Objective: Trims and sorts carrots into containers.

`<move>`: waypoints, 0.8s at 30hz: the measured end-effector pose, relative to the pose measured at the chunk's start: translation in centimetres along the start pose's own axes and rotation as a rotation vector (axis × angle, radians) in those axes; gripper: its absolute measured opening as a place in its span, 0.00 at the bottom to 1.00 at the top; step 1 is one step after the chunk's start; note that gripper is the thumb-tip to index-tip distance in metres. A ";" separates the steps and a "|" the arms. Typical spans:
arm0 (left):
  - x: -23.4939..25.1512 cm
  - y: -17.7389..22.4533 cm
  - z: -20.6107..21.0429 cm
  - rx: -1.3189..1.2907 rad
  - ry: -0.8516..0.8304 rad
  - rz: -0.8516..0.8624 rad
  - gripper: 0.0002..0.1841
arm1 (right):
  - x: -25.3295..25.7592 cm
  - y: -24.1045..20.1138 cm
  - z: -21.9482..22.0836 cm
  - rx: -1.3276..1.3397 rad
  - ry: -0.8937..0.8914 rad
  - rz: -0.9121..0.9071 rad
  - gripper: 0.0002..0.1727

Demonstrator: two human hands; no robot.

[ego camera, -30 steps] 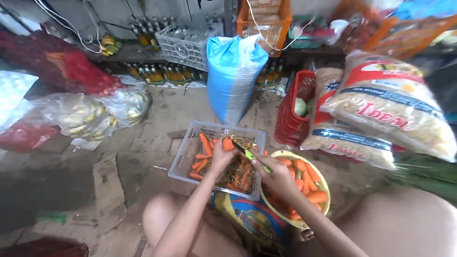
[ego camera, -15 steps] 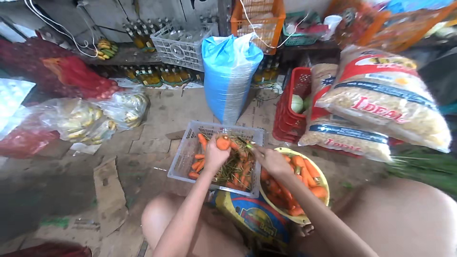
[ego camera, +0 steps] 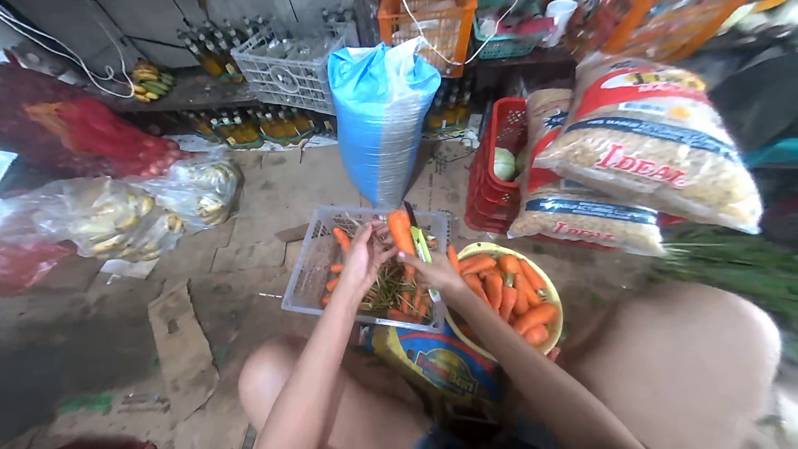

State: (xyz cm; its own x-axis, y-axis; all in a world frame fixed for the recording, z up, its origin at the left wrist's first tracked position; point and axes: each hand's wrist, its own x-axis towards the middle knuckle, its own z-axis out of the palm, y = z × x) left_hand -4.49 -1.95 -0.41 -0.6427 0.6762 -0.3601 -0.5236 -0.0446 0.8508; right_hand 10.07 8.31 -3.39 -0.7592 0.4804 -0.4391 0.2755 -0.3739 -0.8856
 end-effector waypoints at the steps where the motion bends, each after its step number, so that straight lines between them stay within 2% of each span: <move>1: 0.3 0.1 -0.4 0.147 0.034 -0.003 0.23 | -0.3 -0.1 -0.6 0.103 -0.063 0.021 0.19; 2: 0.5 0.1 -0.8 0.392 0.100 -0.024 0.22 | -0.6 -0.2 -1.3 0.186 -0.127 0.042 0.22; 3: 0.5 0.1 -1.2 0.730 0.159 -0.071 0.25 | -0.8 -0.2 -2.0 0.242 -0.174 0.052 0.24; 5: 0.3 -0.2 -1.3 1.334 0.190 -0.175 0.46 | -1.2 0.0 -3.4 0.258 -0.215 0.036 0.24; 6: 0.1 -0.8 -1.3 1.499 0.187 -0.166 0.51 | -1.6 -0.2 -3.8 0.218 -0.203 0.022 0.22; 7: 0.0 -1.2 -1.2 1.601 0.171 -0.111 0.51 | -2.1 -0.6 -4.1 0.156 -0.164 0.010 0.19; 9: -0.1 -1.5 -0.9 1.612 0.067 -0.060 0.44 | -3.2 -1.4 -5.2 -0.019 -0.079 -0.010 0.15; 10: -0.1 -1.7 -0.9 1.590 -0.010 -0.101 0.40 | -3.6 -1.2 -6.4 -0.126 -0.042 -0.018 0.16; 14: 2.5 -4.3 -1.3 1.740 -0.399 -0.322 0.30 | -6.0 -0.7 -12.3 -0.552 0.039 -0.021 0.32; 16: 4.2 -7.1 -1.6 1.753 -0.591 -0.336 0.23 | -7.7 -0.7 -13.4 -0.736 0.111 0.027 0.34; 17: 4.9 -8.8 -1.8 1.737 -0.657 -0.318 0.20 | -8.5 -0.3 -13.6 -0.817 0.128 0.045 0.32; 19: 5.9 -11.9 -2.5 1.714 -0.760 -0.328 0.17 | -9.3 1.5 -13.7 -0.917 0.090 0.128 0.27; 21: 6.4 -13.7 -3.2 1.816 -0.819 -0.448 0.15 | -10.4 3.7 -13.7 -0.963 -0.002 0.301 0.30; 24: 7.2 -13.3 -3.3 1.958 -0.761 -0.641 0.16 | -12.1 6.3 -13.7 -1.008 -0.043 0.466 0.33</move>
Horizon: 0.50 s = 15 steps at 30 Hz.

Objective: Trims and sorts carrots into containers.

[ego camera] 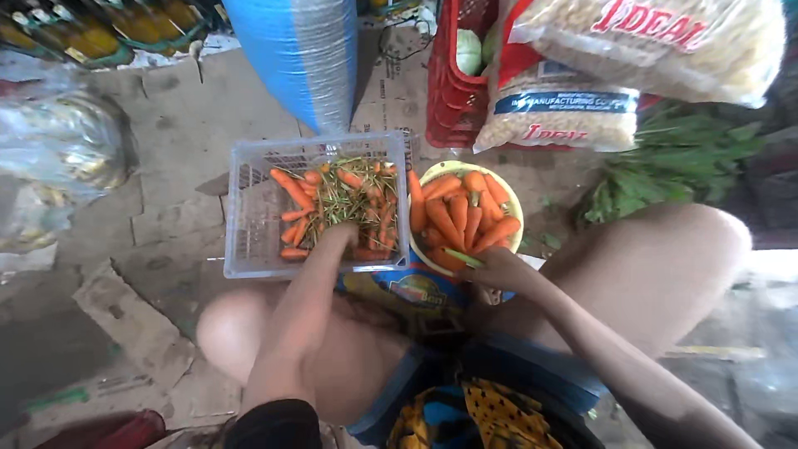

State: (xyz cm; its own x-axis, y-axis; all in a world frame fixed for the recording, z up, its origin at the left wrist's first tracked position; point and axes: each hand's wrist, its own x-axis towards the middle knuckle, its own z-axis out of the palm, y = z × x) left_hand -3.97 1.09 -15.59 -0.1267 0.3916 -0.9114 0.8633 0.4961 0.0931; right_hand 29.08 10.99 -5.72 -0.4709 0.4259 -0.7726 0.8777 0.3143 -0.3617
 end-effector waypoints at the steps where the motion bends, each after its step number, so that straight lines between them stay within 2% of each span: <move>1: 0.2 -0.4 -0.4 -0.016 0.022 -0.019 0.17 | 0.3 0.2 0.6 -0.013 -0.004 0.029 0.33; 6: 0.7 -0.7 -0.9 -0.072 0.121 0.002 0.21 | 3.1 -1.3 4.5 -0.087 0.114 0.120 0.31; 9: 1.3 -0.9 -0.3 -0.063 0.172 0.064 0.19 | 5.1 -0.9 5.9 -0.101 0.184 0.154 0.31; 12: 2.1 -0.7 0.9 -0.095 0.212 0.194 0.15 | 5.4 -0.4 5.3 0.013 0.224 0.178 0.37; 15: 2.5 0.7 2.1 -0.114 0.041 0.230 0.22 | 4.0 -1.5 3.7 0.120 0.289 0.150 0.34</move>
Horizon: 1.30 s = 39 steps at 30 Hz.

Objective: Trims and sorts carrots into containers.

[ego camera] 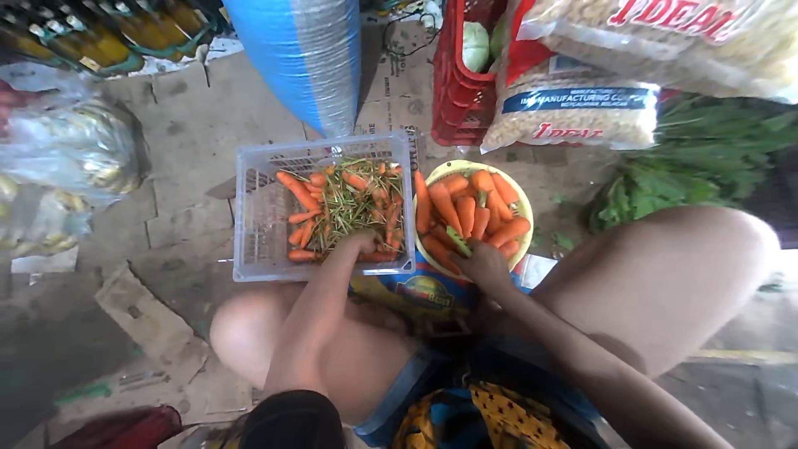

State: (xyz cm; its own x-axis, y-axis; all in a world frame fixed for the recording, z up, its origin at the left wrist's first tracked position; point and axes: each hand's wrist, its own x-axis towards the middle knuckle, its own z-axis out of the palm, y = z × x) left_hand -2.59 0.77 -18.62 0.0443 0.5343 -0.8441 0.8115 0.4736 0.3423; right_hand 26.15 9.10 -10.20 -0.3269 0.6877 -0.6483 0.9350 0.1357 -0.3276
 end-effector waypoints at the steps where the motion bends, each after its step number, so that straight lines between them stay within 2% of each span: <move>1: 0.3 0.3 0.5 0.040 -0.079 -0.036 0.24 | -0.2 -0.3 -0.4 0.038 0.025 -0.020 0.31; 3: 1.1 0.3 1.8 0.135 -0.182 -0.103 0.27 | -0.4 -0.6 -1.1 0.086 0.082 -0.062 0.26; 5: 1.7 -0.1 2.6 0.179 -0.203 -0.107 0.28 | -0.1 -0.4 -1.7 0.139 0.151 -0.082 0.23; 11: 1.1 0.4 2.6 0.192 -0.091 -0.150 0.33 | 0.9 0.1 -4.6 0.323 0.265 -0.135 0.18; 15: -0.5 0.8 1.1 0.233 0.040 -0.078 0.29 | 1.3 0.2 -4.7 0.340 0.241 -0.192 0.18; 17: -1.5 0.3 -0.4 0.030 0.173 -0.059 0.28 | 1.3 -0.1 -4.4 0.345 0.214 -0.231 0.18; 19: -3.3 0.3 -1.9 -0.316 0.299 0.031 0.26 | 1.2 -0.6 -4.0 0.370 0.184 -0.277 0.18; 22: -6.1 0.8 -4.3 -0.796 0.480 0.183 0.28 | 0.6 -2.2 -3.7 0.469 0.122 -0.343 0.25; 24: -7.9 1.6 -5.3 -1.125 0.548 0.266 0.31 | 0.1 -3.6 -3.6 0.505 0.069 -0.373 0.29; 27: -11.0 3.8 -6.3 -1.506 0.562 0.408 0.25 | -0.7 -6.1 -3.2 0.566 0.018 -0.418 0.27; 29: -12.4 4.8 -6.5 -1.639 0.550 0.465 0.20 | -1.3 -7.5 -2.4 0.643 0.014 -0.454 0.26; 33: -14.0 6.2 -7.2 -1.839 0.495 0.561 0.20 | -1.6 -9.6 -2.1 0.756 0.073 -0.522 0.26; 35: -14.3 6.7 -7.4 -1.879 0.459 0.592 0.22 | -1.9 -10.1 -2.1 0.809 0.085 -0.566 0.27; 37: -14.3 7.1 -7.5 -1.869 0.498 0.623 0.21 | -2.3 -10.3 -2.2 0.842 0.082 -0.609 0.27; 39: -14.3 7.3 -7.4 -1.909 0.499 0.721 0.21 | -2.8 -10.3 -2.2 0.889 0.041 -0.615 0.28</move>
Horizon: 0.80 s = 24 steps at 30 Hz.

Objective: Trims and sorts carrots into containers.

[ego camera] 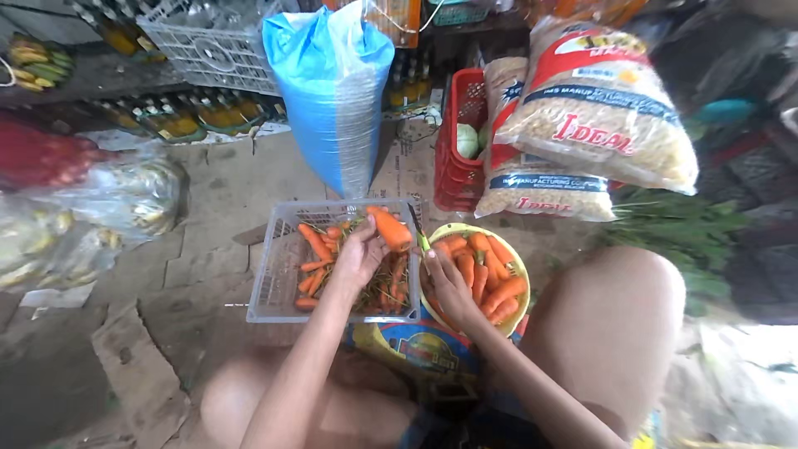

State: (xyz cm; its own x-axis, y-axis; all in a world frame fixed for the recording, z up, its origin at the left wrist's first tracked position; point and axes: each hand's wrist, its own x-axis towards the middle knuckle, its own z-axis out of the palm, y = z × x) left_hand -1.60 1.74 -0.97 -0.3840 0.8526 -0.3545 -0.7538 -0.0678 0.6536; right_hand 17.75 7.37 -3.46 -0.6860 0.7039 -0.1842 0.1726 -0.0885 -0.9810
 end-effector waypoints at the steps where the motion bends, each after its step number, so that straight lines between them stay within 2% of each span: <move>1: -0.2 0.1 0.2 -0.058 -0.020 0.008 0.22 | -0.2 -0.2 0.0 0.018 -0.021 0.053 0.29; 3: -0.5 0.7 0.7 -0.155 -0.023 -0.003 0.27 | -0.2 -1.0 -0.2 -0.054 -0.119 0.274 0.31; 4: -0.6 1.1 1.0 -0.140 -0.008 0.000 0.31 | 0.1 -1.3 -0.3 -0.159 -0.179 0.373 0.33; 5: -0.7 1.4 1.1 -0.111 0.004 0.008 0.33 | 0.2 -1.3 -0.3 -0.307 -0.221 0.398 0.33; 9: -1.0 2.2 0.6 -0.018 0.023 0.065 0.30 | 0.0 -1.1 -0.9 -1.050 -0.328 0.259 0.30; 12: -1.1 2.4 -0.1 0.003 0.024 0.050 0.35 | 0.3 -1.4 -1.6 -1.323 -0.396 0.284 0.27; 15: -0.9 1.9 -0.7 0.096 0.051 0.104 0.29 | -0.6 -4.1 -3.1 -1.379 -0.420 0.386 0.27; 18: -0.5 1.1 -0.8 0.279 0.000 0.251 0.28 | -2.3 -7.8 -4.8 -1.410 -0.311 0.439 0.28; 21: -0.6 0.4 -0.2 0.406 -0.077 0.373 0.30 | -2.6 -8.0 -6.5 -1.280 -0.131 0.279 0.32; 24: -0.4 0.4 0.3 0.463 -0.163 0.446 0.30 | -2.3 -6.0 -6.5 -1.082 0.061 -0.008 0.30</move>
State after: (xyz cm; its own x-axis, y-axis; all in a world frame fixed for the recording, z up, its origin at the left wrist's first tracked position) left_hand -1.56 1.54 -0.35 -0.4932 0.8643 0.0983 -0.2200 -0.2333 0.9472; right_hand 22.86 10.83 3.20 -0.6589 0.7381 -0.1451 0.7207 0.5643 -0.4027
